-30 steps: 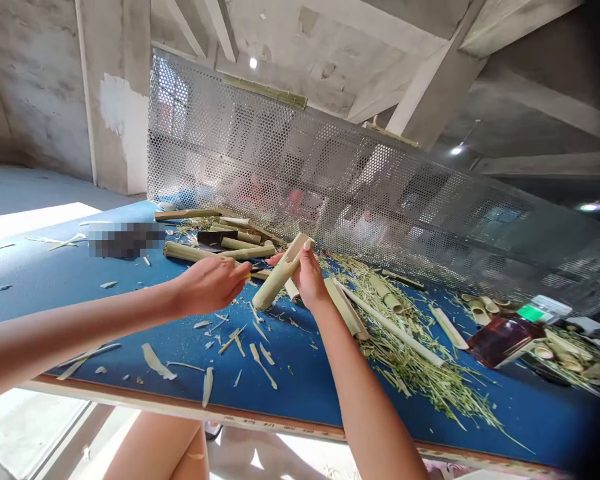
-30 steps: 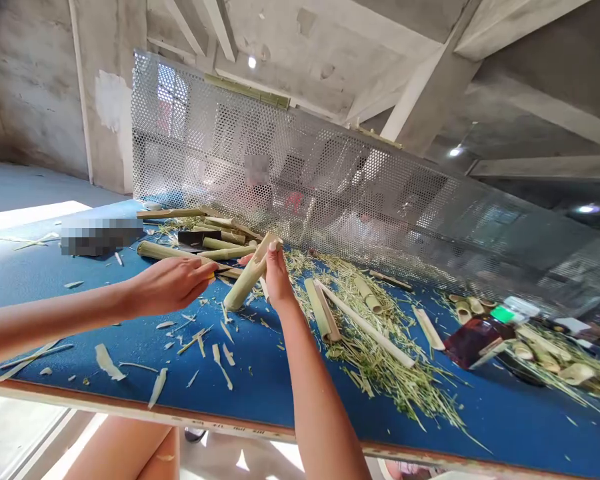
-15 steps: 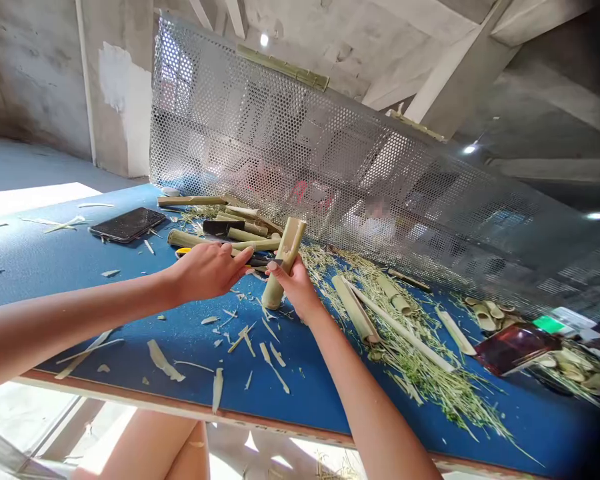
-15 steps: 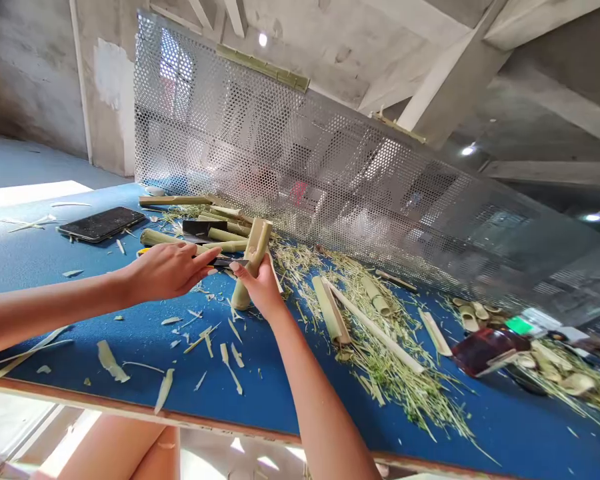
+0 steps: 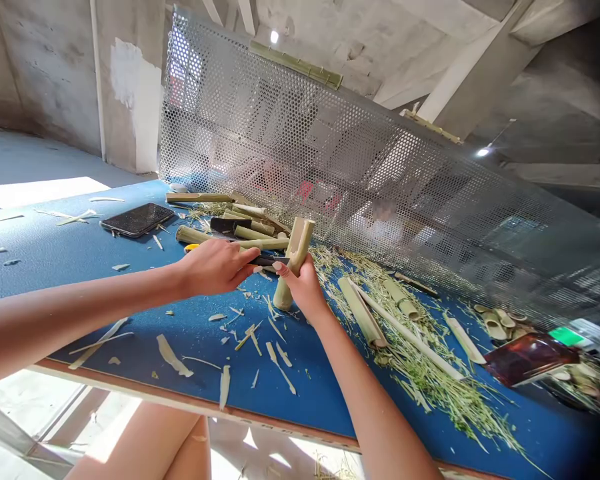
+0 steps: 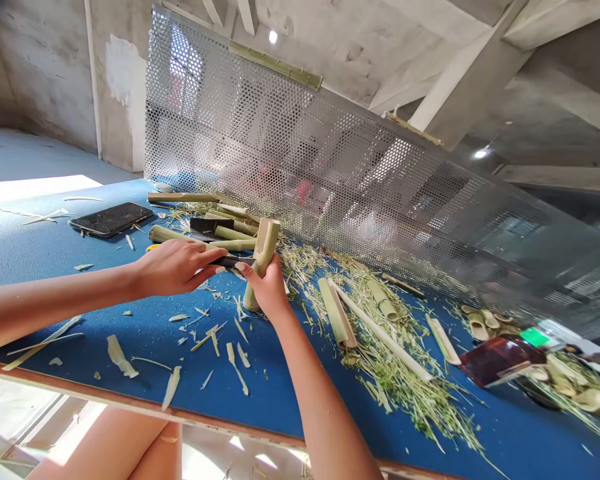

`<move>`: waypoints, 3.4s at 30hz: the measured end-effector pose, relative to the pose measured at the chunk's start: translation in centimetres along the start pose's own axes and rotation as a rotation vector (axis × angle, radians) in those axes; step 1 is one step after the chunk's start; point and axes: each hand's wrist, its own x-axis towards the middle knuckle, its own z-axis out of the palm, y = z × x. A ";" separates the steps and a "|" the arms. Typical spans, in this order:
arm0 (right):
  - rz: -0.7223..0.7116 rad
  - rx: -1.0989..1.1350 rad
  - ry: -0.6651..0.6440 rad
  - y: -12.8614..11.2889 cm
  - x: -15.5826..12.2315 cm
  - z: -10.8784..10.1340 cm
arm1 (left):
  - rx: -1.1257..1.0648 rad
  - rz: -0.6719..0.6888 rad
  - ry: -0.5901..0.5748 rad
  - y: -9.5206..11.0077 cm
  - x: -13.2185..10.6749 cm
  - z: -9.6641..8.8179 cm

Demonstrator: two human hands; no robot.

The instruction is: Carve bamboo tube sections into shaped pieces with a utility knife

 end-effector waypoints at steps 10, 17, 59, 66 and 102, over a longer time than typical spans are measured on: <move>0.000 0.067 -0.024 -1.1 -0.4 0.1 | 0.022 0.043 0.000 -0.7 0.5 0.1; 0.025 0.020 -0.029 -1.7 -0.5 0.0 | -0.019 0.043 -0.011 -0.7 0.5 0.0; -0.579 -0.510 0.399 -3.8 -2.6 0.4 | 0.120 0.097 0.050 -1.2 0.3 -0.1; -0.511 -0.438 0.342 -4.0 -2.7 0.5 | 0.128 0.123 0.079 -1.2 0.3 -0.4; 0.019 -0.034 0.006 -3.5 -1.9 0.8 | 0.159 -0.082 0.036 1.3 -0.3 -2.1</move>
